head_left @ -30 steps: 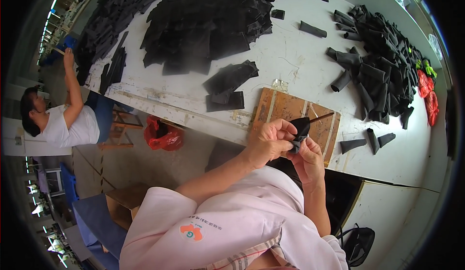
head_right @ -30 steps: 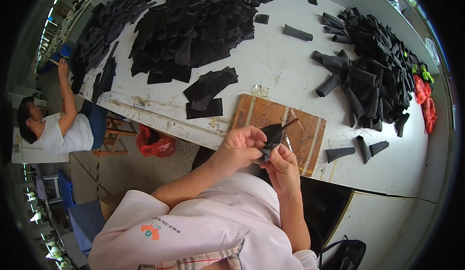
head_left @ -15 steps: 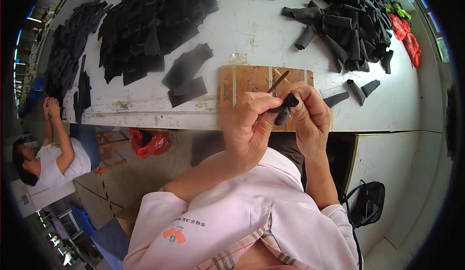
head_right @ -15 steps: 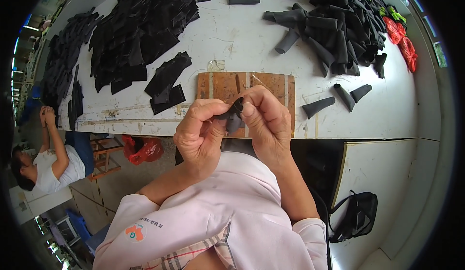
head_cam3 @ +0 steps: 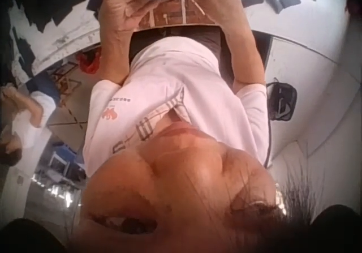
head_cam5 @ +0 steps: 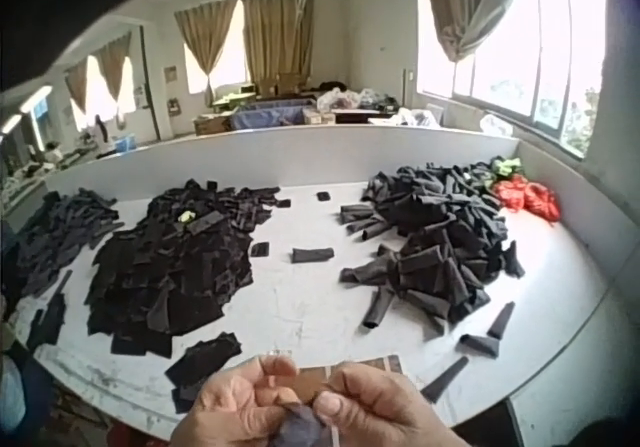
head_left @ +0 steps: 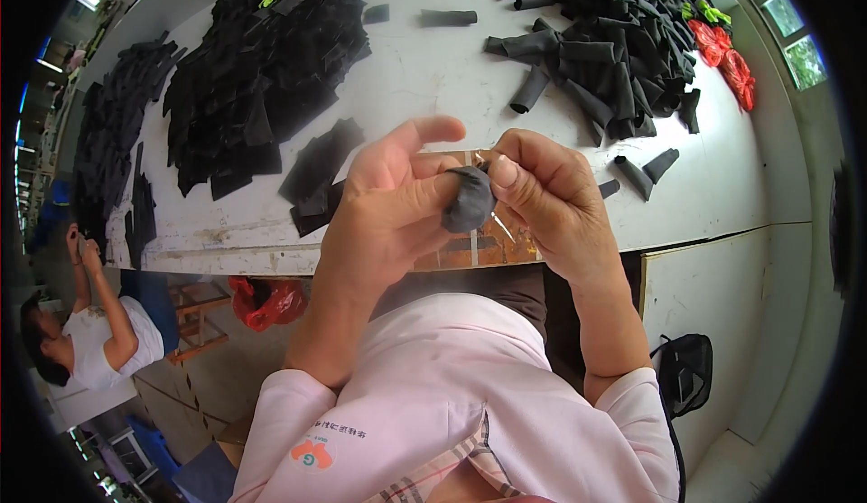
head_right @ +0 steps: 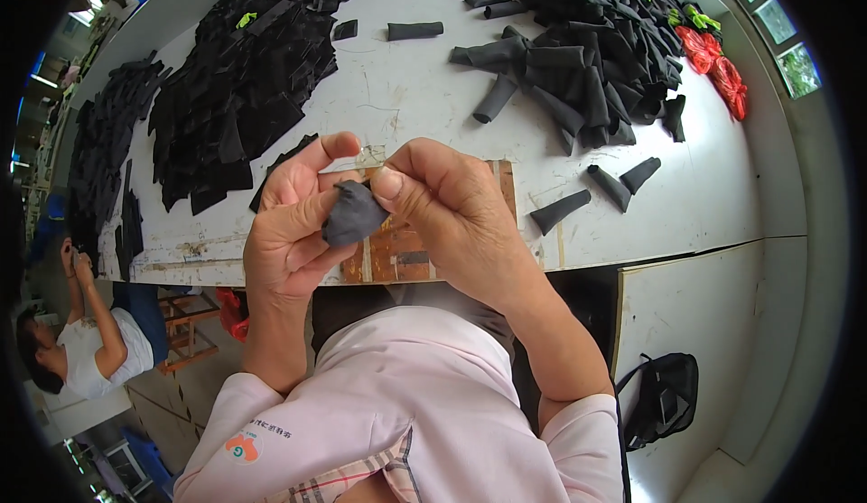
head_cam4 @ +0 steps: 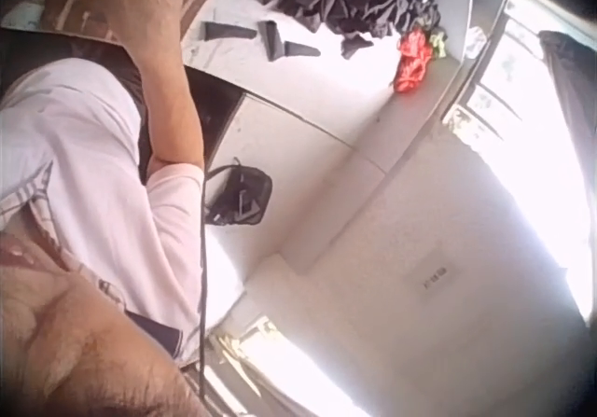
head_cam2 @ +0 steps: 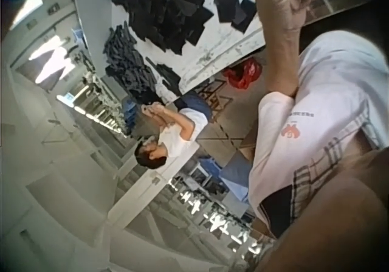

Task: The recorder is folding and checking black rubber or neoprene sleeves at a workshop table.

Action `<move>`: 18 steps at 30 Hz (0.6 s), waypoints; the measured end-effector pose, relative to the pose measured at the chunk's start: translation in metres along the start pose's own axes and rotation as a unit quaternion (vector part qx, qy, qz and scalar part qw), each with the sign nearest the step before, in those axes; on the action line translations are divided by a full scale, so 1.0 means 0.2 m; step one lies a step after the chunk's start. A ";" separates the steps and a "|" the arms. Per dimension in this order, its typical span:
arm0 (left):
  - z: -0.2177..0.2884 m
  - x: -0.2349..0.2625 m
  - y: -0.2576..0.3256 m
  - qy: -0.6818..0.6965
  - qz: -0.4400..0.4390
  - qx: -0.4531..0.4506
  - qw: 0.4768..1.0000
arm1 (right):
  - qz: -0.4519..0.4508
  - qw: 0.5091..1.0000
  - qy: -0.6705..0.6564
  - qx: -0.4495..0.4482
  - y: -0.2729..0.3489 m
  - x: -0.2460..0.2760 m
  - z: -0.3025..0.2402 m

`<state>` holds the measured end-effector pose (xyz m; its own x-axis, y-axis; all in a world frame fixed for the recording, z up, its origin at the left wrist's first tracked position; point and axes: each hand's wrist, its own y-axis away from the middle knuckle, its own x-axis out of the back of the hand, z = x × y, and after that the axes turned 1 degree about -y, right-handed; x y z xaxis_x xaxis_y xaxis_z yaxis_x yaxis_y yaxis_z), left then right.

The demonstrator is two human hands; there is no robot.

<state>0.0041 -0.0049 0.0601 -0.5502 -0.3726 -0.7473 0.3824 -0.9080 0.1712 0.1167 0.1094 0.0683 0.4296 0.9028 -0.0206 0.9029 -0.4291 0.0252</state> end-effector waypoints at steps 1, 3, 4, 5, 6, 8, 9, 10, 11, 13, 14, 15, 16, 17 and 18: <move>-0.01 -0.01 0.00 0.000 -0.008 0.001 1.000 | 0.006 1.000 0.005 0.003 0.00 0.00 0.01; -0.02 0.02 -0.01 0.113 -0.120 0.035 0.986 | -0.020 0.993 -0.113 -0.033 -0.02 0.02 0.05; -0.03 0.07 -0.02 0.135 -0.161 0.051 0.976 | -0.017 0.991 -0.122 -0.041 -0.03 0.02 0.06; -0.05 0.09 -0.04 0.136 -0.168 0.055 0.975 | -0.011 0.992 -0.120 -0.039 -0.04 0.03 0.09; -0.07 0.10 -0.05 0.138 -0.097 0.058 0.984 | -0.007 0.988 -0.134 -0.076 -0.05 0.04 0.17; -0.16 0.21 -0.09 0.133 0.016 0.088 0.987 | -0.003 0.983 -0.146 -0.109 -0.05 0.05 0.32; -0.22 0.27 -0.11 0.133 0.011 0.088 0.987 | -0.006 0.971 -0.205 -0.125 -0.03 0.05 0.42; -0.26 0.31 -0.11 0.139 -0.014 0.099 0.985 | -0.012 0.954 -0.264 -0.141 -0.03 0.04 0.45; -0.28 0.34 -0.11 0.144 -0.039 0.109 0.983 | -0.011 0.955 -0.262 -0.140 -0.04 0.05 0.46; -0.28 0.34 -0.13 0.198 -0.052 0.115 0.972 | -0.014 0.965 -0.221 -0.144 -0.06 0.06 0.45; -0.25 0.31 -0.15 0.295 -0.033 0.114 0.948 | -0.016 0.976 -0.172 -0.133 -0.10 0.07 0.41; -0.23 0.28 -0.17 0.389 -0.012 0.111 0.914 | -0.016 0.975 -0.174 -0.135 -0.13 0.06 0.34; -0.22 0.27 -0.17 0.484 0.007 0.075 0.872 | -0.026 0.986 -0.109 -0.122 -0.15 0.05 0.27; -0.21 0.26 -0.16 0.491 0.004 0.054 0.870 | -0.036 0.992 -0.046 -0.109 -0.16 0.03 0.24; -0.22 0.28 -0.16 0.486 -0.001 0.062 0.872 | -0.044 0.989 -0.061 -0.124 -0.16 0.04 0.25</move>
<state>-0.0072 0.0118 -0.0155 0.3608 -0.0874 -0.9285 0.2648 -0.9450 0.1919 0.0914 0.1292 0.0182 0.3623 0.9193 -0.1537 0.9118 -0.3153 0.2632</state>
